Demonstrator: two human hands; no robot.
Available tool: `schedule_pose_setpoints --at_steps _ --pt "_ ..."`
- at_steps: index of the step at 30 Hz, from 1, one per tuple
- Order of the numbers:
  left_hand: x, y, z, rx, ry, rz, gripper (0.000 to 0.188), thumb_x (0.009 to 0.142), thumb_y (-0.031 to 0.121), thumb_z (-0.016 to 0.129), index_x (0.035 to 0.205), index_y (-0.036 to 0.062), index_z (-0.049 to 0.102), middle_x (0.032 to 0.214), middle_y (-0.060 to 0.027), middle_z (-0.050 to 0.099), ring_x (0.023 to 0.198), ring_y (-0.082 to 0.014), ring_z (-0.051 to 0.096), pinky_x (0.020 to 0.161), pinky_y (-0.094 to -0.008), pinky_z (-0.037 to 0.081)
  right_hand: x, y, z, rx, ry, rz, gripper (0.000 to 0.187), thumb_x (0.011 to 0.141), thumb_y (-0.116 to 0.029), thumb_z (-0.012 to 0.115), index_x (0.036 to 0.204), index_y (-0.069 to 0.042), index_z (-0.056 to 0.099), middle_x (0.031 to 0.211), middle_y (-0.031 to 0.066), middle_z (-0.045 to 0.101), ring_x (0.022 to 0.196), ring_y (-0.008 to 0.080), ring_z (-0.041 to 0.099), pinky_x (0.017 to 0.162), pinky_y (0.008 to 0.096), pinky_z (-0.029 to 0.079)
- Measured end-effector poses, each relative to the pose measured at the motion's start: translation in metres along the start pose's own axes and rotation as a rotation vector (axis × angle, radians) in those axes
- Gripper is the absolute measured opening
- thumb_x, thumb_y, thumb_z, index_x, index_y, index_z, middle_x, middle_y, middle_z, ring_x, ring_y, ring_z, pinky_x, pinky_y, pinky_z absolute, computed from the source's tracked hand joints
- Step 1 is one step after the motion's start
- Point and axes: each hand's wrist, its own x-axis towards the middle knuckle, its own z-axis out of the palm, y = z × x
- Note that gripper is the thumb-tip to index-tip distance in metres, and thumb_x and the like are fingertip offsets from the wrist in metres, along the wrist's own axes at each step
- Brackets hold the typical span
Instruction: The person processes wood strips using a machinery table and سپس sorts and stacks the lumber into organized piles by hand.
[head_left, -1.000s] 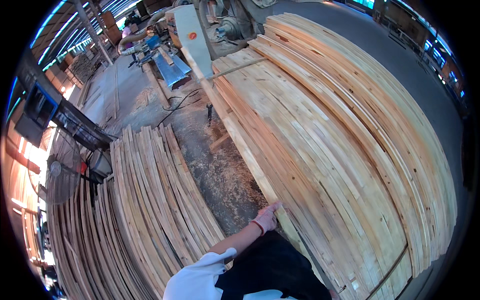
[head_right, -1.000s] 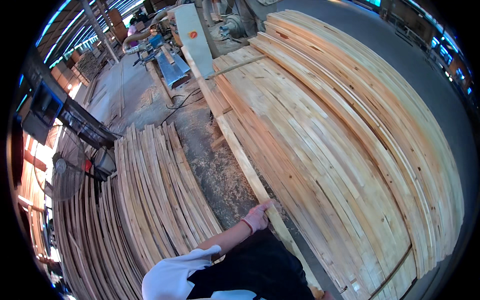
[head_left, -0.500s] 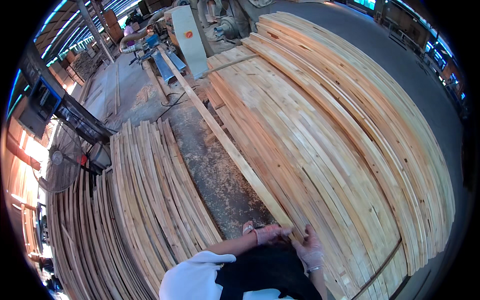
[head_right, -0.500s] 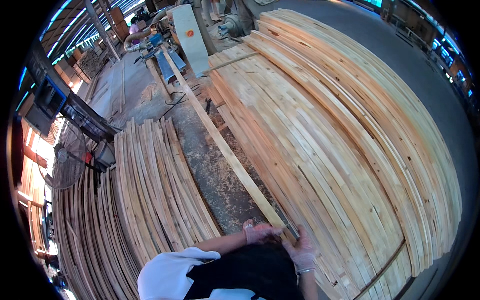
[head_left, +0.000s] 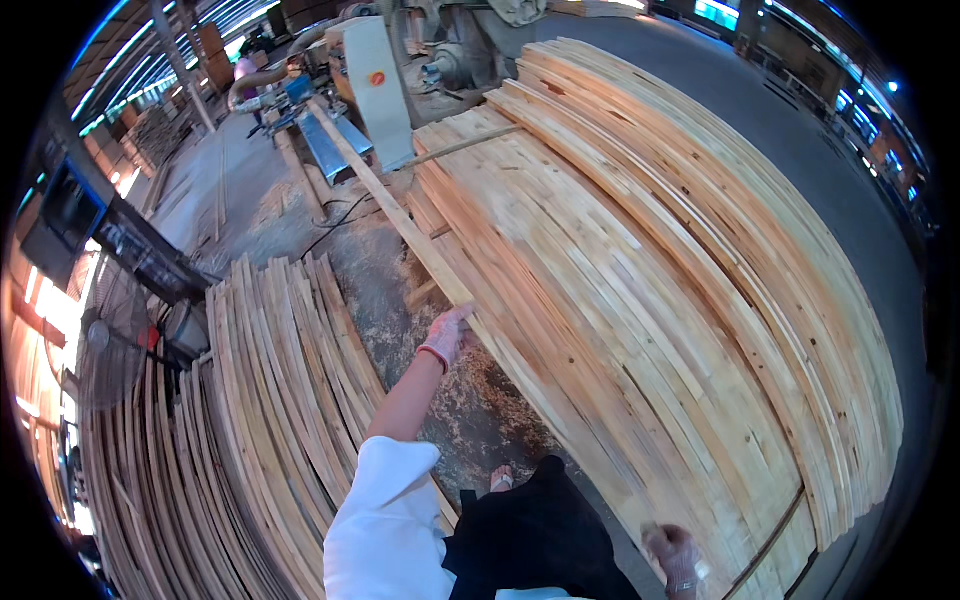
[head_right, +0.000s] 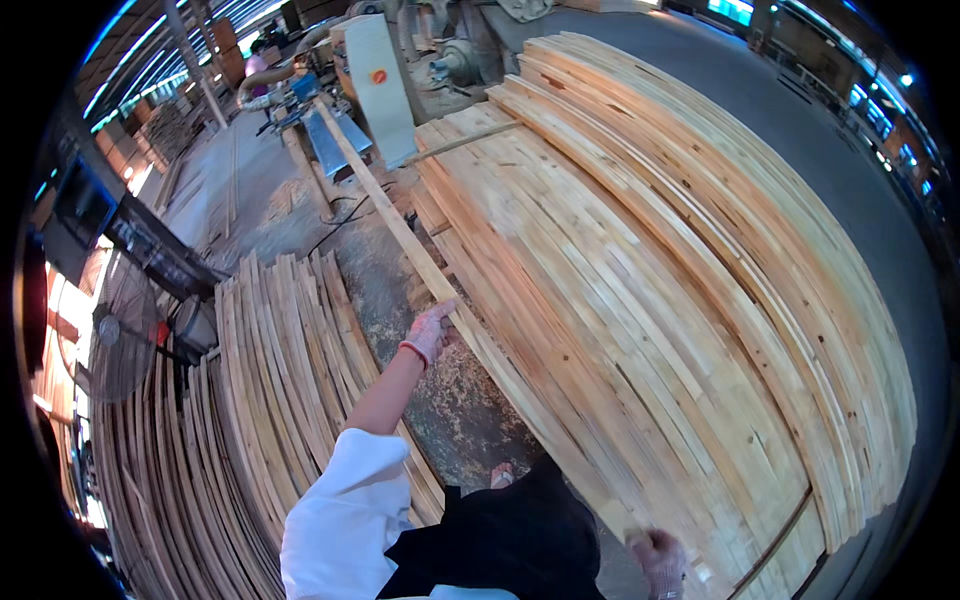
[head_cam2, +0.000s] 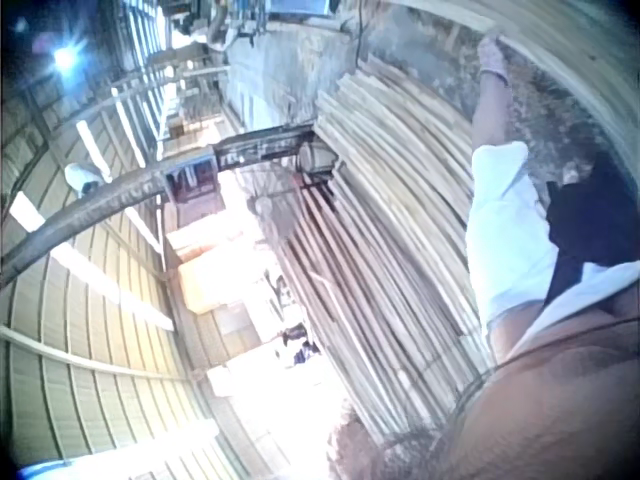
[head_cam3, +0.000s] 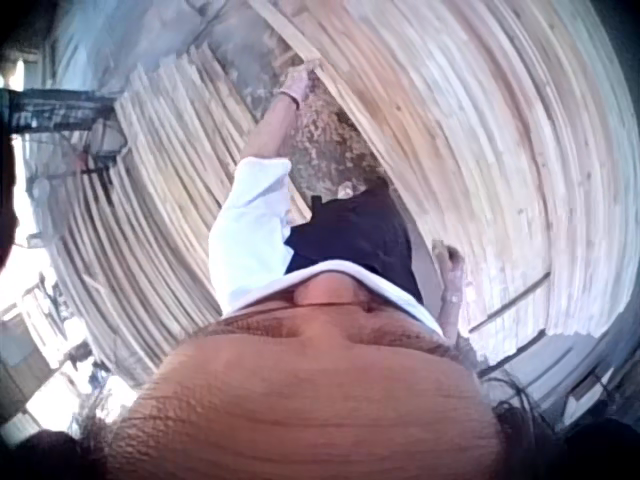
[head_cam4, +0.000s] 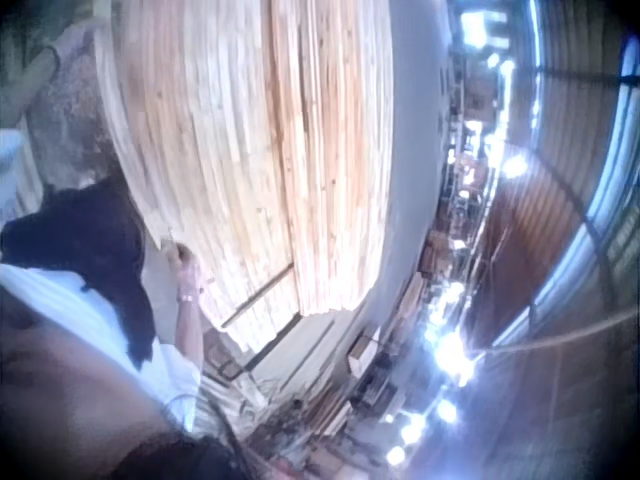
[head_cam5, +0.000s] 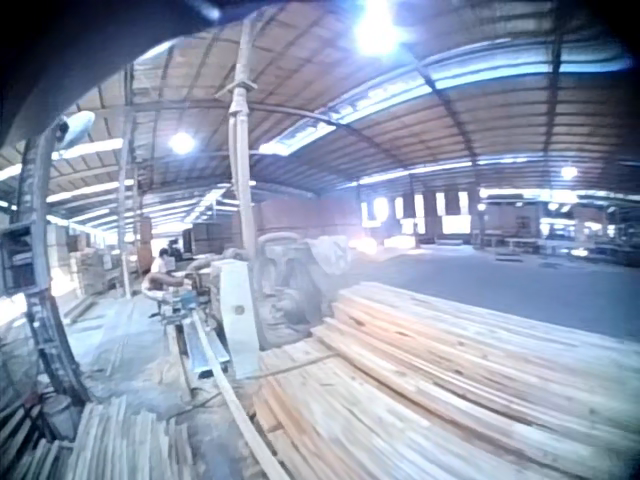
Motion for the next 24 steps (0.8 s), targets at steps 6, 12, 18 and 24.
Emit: schedule_pose_setpoints --at_steps 6,12,18,24 --pt "-0.003 -0.067 0.027 -0.186 -0.723 -0.258 0.053 0.09 0.031 0.055 0.133 0.0029 0.041 0.131 -0.0129 0.05 0.118 -0.0272 0.05 0.101 -0.0416 0.038 0.053 -0.125 0.027 -0.047 -0.072 -0.078 0.06 0.074 -0.059 0.06 0.099 -0.005 0.068 0.086 0.0151 0.068 0.084 0.0265 0.065 0.074 0.0387 0.049" --pt "-0.118 -0.194 0.092 0.241 -1.183 -0.378 0.05 0.09 0.033 0.053 0.132 0.0079 0.043 0.127 -0.0093 0.053 0.116 -0.0228 0.051 0.101 -0.0357 0.039 0.086 -0.224 0.063 -0.072 -0.143 -0.344 0.059 0.078 -0.059 0.055 0.111 -0.011 0.061 0.098 0.0173 0.066 0.095 0.033 0.062 0.08 0.043 0.049" --pt "-0.101 -0.182 0.106 -0.226 -0.767 -0.489 0.023 0.089 0.023 0.049 0.103 0.0079 0.058 0.1 -0.0089 0.061 0.092 -0.0226 0.058 0.094 -0.0407 0.044 0.137 -0.202 0.062 0.032 -0.019 -0.603 0.062 0.077 -0.052 0.061 0.124 -0.012 0.054 0.107 0.0187 0.062 0.1 0.0349 0.059 0.086 0.0435 0.046" --pt "-0.047 -0.117 0.107 -0.629 -0.414 -0.144 0.023 0.087 0.031 0.055 0.086 0.0087 0.061 0.085 -0.006 0.064 0.08 -0.0242 0.06 0.087 -0.0492 0.049 0.245 -0.063 0.015 -0.267 -0.199 -0.251 0.057 0.076 -0.049 0.057 0.115 -0.006 0.06 0.108 0.0197 0.063 0.099 0.0346 0.061 0.085 0.0422 0.048"
